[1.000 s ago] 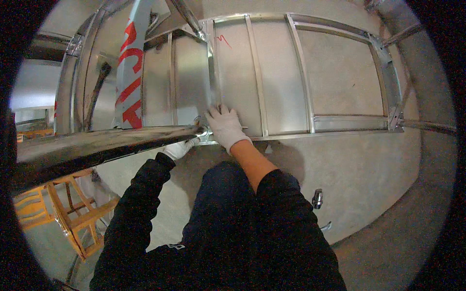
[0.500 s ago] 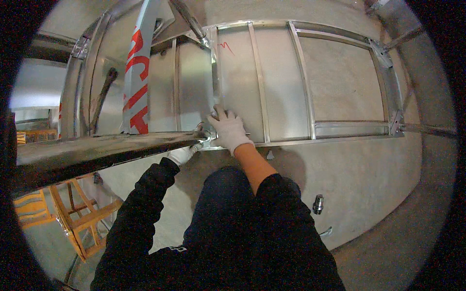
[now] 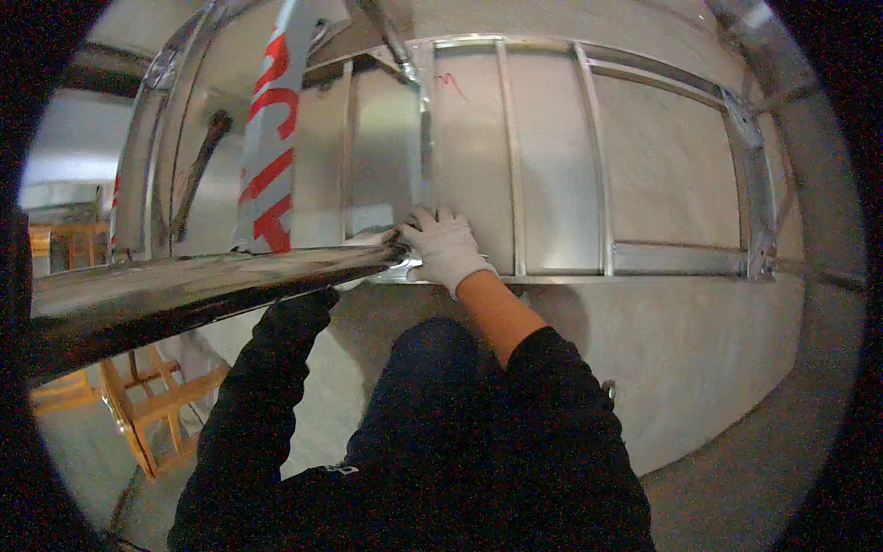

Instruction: The person assembles a metal frame by inserting a long metal rod into a bracket and securing it to the frame structure. The person uses a wrench to tighten the bolts and ensure the rod is firmly attached.

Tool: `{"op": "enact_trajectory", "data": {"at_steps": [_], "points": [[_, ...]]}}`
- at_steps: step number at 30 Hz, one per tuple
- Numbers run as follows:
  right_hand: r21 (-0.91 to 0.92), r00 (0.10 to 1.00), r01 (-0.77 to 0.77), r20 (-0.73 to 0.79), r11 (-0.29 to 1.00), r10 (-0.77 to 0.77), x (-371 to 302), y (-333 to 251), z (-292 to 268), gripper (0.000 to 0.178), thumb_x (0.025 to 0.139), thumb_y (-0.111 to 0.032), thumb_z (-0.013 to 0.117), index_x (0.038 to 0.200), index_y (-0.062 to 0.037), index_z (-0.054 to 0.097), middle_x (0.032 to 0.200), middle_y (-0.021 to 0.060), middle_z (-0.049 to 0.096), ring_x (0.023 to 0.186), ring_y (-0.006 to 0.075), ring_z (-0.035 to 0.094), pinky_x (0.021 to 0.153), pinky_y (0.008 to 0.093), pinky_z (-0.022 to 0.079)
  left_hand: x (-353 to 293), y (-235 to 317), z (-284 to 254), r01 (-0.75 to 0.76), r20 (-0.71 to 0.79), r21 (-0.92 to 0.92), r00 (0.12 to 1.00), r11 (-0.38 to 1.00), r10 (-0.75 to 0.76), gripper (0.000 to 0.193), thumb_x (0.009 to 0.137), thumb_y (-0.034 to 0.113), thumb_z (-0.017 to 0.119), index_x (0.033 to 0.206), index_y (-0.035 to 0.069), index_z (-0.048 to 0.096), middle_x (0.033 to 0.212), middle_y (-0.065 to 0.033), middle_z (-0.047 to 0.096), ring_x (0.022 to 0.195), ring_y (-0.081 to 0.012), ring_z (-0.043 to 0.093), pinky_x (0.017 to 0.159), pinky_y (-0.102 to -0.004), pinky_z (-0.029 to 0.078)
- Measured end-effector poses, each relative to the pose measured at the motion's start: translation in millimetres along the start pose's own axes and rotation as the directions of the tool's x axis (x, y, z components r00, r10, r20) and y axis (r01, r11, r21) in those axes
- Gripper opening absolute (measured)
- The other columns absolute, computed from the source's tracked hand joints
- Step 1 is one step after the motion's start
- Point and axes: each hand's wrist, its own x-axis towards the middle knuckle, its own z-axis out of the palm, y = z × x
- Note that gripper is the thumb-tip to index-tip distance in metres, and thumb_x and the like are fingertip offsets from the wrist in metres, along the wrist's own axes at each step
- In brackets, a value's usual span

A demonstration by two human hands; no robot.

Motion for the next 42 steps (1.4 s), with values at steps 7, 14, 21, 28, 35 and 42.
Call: {"op": "enact_trajectory", "data": {"at_steps": [7, 14, 21, 28, 35, 42], "points": [[0.054, 0.998, -0.065, 0.014, 0.996, 0.064, 0.4, -2.4, 10.6, 0.068, 0.072, -0.038, 0.08, 0.135, -0.0268, 0.055, 0.147, 0.0086, 0.041, 0.124, 0.0352, 0.049, 0.093, 0.047, 0.047, -3.7, -2.3, -5.2, -0.031, 0.098, -0.294, 0.993, 0.955, 0.063, 0.037, 0.093, 0.024, 0.07, 0.124, 0.006, 0.062, 0.11, -0.0025, 0.067, 0.091, -0.0079, 0.064, 0.072, -0.0199, 0.053], [0.104, 1.0, -0.001, 0.003, 0.995, 0.0, 11.8, -7.2, 10.5, 0.06, 0.078, -0.032, 0.074, 0.134, -0.0283, 0.054, 0.15, 0.0087, 0.039, 0.122, 0.0363, 0.051, 0.094, 0.0476, 0.048, 27.8, -140.3, -36.4, 0.207, 0.228, -0.751, 0.972, 0.627, -0.048, 0.032, 0.1, 0.031, 0.058, 0.118, 0.006, 0.064, 0.096, -0.0052, 0.07, 0.081, -0.0124, 0.064, 0.067, -0.0258, 0.052], [0.088, 0.993, -0.117, -0.018, 0.989, 0.119, 14.5, -2.3, 18.5, 0.056, 0.08, -0.026, 0.073, 0.133, -0.0267, 0.055, 0.15, 0.0089, 0.038, 0.12, 0.0388, 0.053, 0.094, 0.0491, 0.049, 5.4, -29.4, -5.2, 0.149, -0.165, 0.22, 0.98, 0.964, -0.113, 0.022, 0.096, 0.021, 0.063, 0.111, 0.006, 0.067, 0.095, -0.0023, 0.067, 0.076, -0.0082, 0.059, 0.062, -0.0258, 0.049], [0.062, 0.992, -0.065, -0.105, 0.996, 0.071, 3.8, -13.3, 23.9, 0.068, 0.075, -0.03, 0.078, 0.138, -0.0263, 0.05, 0.151, 0.0133, 0.036, 0.12, 0.0401, 0.053, 0.095, 0.0503, 0.049, 23.3, -63.1, -23.0, -0.175, -0.115, -0.083, 0.98, 0.981, 0.165, 0.027, 0.098, 0.028, 0.057, 0.11, 0.005, 0.067, 0.093, -0.0033, 0.063, 0.08, -0.0136, 0.058, 0.068, -0.0316, 0.05], [0.334, 0.842, -0.109, -0.469, 0.936, 0.266, -90.2, 14.2, 27.6, 0.048, 0.084, -0.009, 0.068, 0.13, -0.0057, 0.057, 0.136, 0.0143, 0.054, 0.115, 0.0325, 0.06, 0.096, 0.0403, 0.05, 15.1, -48.7, 6.3, 0.295, -0.477, 0.68, 0.874, 0.671, 0.098, 0.053, 0.088, 0.047, 0.064, 0.123, 0.007, 0.064, 0.116, -0.0191, 0.067, 0.106, -0.0356, 0.063, 0.096, -0.0423, 0.047], [0.85, 0.671, -0.206, -0.238, 0.484, 0.703, -201.5, 38.1, 41.7, 0.025, 0.094, -0.013, 0.062, 0.114, 0.0009, 0.066, 0.108, 0.0147, 0.071, 0.101, 0.0211, 0.065, 0.089, 0.0336, 0.049, -29.5, 10.5, 43.4, 0.234, -0.605, 0.493, 0.784, 0.838, 0.137, 0.045, 0.083, 0.035, 0.069, 0.12, 0.01, 0.067, 0.109, -0.0178, 0.067, 0.102, -0.0352, 0.064, 0.09, -0.0452, 0.05]]}}
